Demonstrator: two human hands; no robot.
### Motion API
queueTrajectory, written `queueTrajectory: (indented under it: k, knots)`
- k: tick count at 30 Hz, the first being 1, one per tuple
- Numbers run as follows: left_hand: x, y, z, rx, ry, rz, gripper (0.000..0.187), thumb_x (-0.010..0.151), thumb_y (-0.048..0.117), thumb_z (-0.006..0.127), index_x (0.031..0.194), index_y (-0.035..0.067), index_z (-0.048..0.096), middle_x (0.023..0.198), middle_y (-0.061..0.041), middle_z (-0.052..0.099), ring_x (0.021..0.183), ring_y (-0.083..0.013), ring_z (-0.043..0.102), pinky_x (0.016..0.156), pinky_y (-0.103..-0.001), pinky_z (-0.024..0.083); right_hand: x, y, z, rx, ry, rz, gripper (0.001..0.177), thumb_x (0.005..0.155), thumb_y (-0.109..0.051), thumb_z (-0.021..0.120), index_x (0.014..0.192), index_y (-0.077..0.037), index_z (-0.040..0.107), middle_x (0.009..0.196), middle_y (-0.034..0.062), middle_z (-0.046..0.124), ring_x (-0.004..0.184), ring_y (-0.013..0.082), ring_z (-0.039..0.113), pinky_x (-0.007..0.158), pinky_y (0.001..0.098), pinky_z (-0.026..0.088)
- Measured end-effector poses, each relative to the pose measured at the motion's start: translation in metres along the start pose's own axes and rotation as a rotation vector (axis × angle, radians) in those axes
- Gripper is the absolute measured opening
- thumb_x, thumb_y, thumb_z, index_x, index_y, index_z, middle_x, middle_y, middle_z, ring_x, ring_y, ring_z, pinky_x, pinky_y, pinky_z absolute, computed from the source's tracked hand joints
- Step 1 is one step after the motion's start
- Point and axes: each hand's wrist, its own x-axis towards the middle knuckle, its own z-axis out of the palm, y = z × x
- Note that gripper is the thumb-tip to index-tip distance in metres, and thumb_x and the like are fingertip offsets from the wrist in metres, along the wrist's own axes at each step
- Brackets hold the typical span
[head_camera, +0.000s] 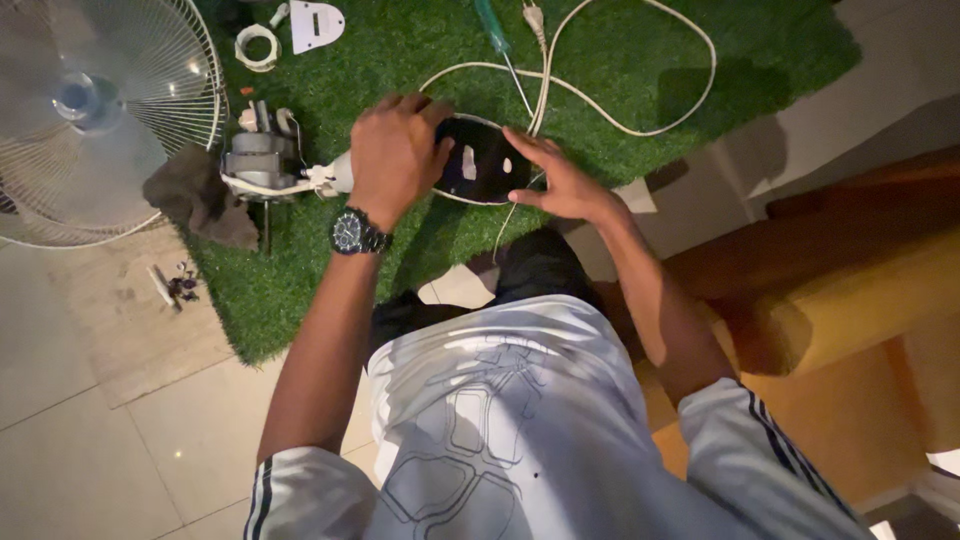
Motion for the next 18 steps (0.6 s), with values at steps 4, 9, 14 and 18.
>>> queueTrajectory:
  k: [4, 9, 14, 18]
  knots:
    - [0.0, 0.004, -0.004, 0.013, 0.011, -0.024, 0.032, 0.08, 0.024, 0.081, 0.109, 0.013, 0.075, 0.104, -0.01, 0.073, 0.099, -0.0323, 0.067, 0.082, -0.045, 0.054, 0.002, 0.007, 0.007, -0.101, 0.011, -0.076, 0.102, 0.089, -0.023, 0.081, 0.167, -0.018, 0.015, 0.171, 0.0141, 0.024, 0.154, 0.038, 0.03, 0.126, 0.0498, 0.023]
    - [-0.001, 0.008, -0.007, 0.006, -0.023, -0.045, 0.032, 0.08, 0.024, 0.082, 0.11, 0.012, 0.075, 0.103, -0.01, 0.073, 0.098, -0.0327, 0.067, 0.08, -0.046, 0.053, 0.0, 0.012, 0.01, -0.094, 0.018, -0.121, 0.101, 0.091, -0.023, 0.079, 0.167, -0.016, 0.012, 0.172, 0.0154, 0.024, 0.154, 0.0376, 0.03, 0.126, 0.0482, 0.028]
    - [-0.001, 0.007, -0.01, 0.005, -0.036, -0.031, 0.033, 0.081, 0.024, 0.082, 0.111, 0.012, 0.075, 0.105, -0.01, 0.074, 0.099, -0.0325, 0.068, 0.08, -0.045, 0.054, -0.008, 0.009, 0.022, 0.071, 0.086, 0.038, 0.096, 0.095, -0.029, 0.076, 0.166, -0.012, 0.014, 0.169, 0.0179, 0.025, 0.153, 0.0363, 0.031, 0.124, 0.0471, 0.032]
    - [0.002, 0.006, -0.009, 0.026, -0.061, -0.037, 0.033, 0.082, 0.025, 0.082, 0.111, 0.013, 0.076, 0.105, -0.01, 0.074, 0.098, -0.0324, 0.068, 0.079, -0.045, 0.055, -0.02, 0.007, 0.034, 0.046, 0.306, -0.106, 0.08, 0.095, -0.026, 0.079, 0.16, -0.007, 0.035, 0.169, 0.0187, 0.031, 0.156, 0.0386, 0.029, 0.127, 0.0492, 0.03]
